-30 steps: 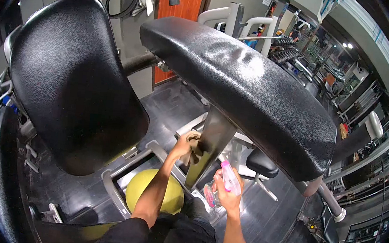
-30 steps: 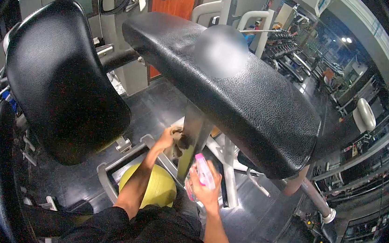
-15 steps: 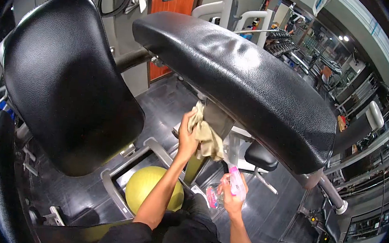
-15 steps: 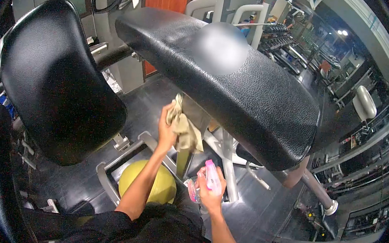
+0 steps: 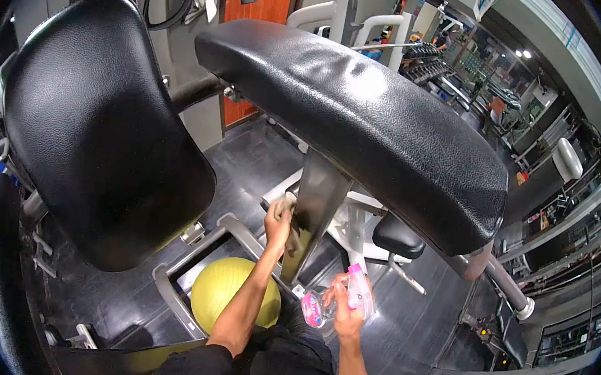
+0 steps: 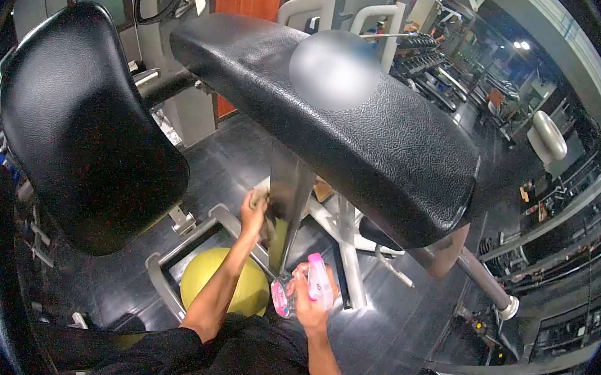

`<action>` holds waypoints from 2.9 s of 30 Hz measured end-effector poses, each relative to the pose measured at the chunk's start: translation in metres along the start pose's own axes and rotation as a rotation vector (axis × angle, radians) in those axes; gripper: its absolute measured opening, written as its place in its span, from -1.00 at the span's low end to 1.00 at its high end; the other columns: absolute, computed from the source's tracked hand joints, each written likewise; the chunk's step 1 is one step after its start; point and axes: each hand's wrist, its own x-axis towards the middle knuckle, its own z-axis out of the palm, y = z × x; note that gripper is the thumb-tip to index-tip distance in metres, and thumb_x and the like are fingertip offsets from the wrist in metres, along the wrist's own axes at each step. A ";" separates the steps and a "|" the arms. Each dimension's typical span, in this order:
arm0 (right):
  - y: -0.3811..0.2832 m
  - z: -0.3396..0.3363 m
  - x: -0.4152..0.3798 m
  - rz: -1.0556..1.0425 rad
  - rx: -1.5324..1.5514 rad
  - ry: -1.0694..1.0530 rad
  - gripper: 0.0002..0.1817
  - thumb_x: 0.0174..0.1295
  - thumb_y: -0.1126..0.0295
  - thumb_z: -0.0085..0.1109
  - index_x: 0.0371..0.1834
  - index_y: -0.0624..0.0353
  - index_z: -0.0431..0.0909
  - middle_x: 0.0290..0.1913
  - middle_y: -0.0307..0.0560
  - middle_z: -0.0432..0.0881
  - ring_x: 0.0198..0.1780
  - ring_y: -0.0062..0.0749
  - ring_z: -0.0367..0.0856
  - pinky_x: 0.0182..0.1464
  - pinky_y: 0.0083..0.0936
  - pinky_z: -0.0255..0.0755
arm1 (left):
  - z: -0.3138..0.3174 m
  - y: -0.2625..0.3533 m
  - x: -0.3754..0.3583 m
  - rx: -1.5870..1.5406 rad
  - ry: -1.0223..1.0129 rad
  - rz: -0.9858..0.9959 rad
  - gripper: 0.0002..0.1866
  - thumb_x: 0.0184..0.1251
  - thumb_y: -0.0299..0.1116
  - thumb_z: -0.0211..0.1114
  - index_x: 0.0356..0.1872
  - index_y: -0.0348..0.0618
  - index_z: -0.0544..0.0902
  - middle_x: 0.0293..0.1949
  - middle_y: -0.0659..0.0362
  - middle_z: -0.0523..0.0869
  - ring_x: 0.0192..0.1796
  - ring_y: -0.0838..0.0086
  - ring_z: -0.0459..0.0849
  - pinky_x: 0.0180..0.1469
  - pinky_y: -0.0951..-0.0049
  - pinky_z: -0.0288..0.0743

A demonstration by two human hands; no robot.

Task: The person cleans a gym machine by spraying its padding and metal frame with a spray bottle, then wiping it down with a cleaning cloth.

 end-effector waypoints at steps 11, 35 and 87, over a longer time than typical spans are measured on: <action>-0.006 -0.014 -0.014 -0.046 -0.115 0.098 -0.93 0.24 0.59 0.11 -0.26 0.31 0.43 -0.42 -0.07 0.56 -0.58 -0.57 0.51 -0.51 -0.61 0.42 | 0.067 0.138 -0.029 0.036 0.242 0.837 -0.61 0.22 -0.67 0.17 0.10 -0.25 0.49 0.09 0.02 0.54 0.14 0.25 0.52 0.20 0.33 0.33; -0.001 -0.016 -0.025 -0.034 -0.117 0.151 -0.91 0.24 0.59 0.12 -0.24 0.30 0.42 -0.43 -0.08 0.55 -0.58 -0.58 0.51 -0.52 -0.63 0.42 | 0.074 0.162 -0.053 0.590 0.010 1.226 -0.57 -0.26 -0.57 0.38 -0.21 0.05 0.71 -0.05 0.04 0.49 -0.13 0.20 0.61 -0.23 0.29 0.55; -0.005 -0.037 -0.024 -0.023 -0.184 0.309 -0.91 0.23 0.63 0.08 -0.25 0.32 0.39 -0.43 -0.07 0.52 -0.58 -0.55 0.51 -0.52 -0.59 0.43 | 0.020 -0.112 -0.044 1.396 -1.483 0.743 -0.72 0.03 -0.36 0.28 -0.17 -0.05 0.73 -0.15 0.00 0.59 -0.26 0.19 0.62 -0.25 0.18 0.51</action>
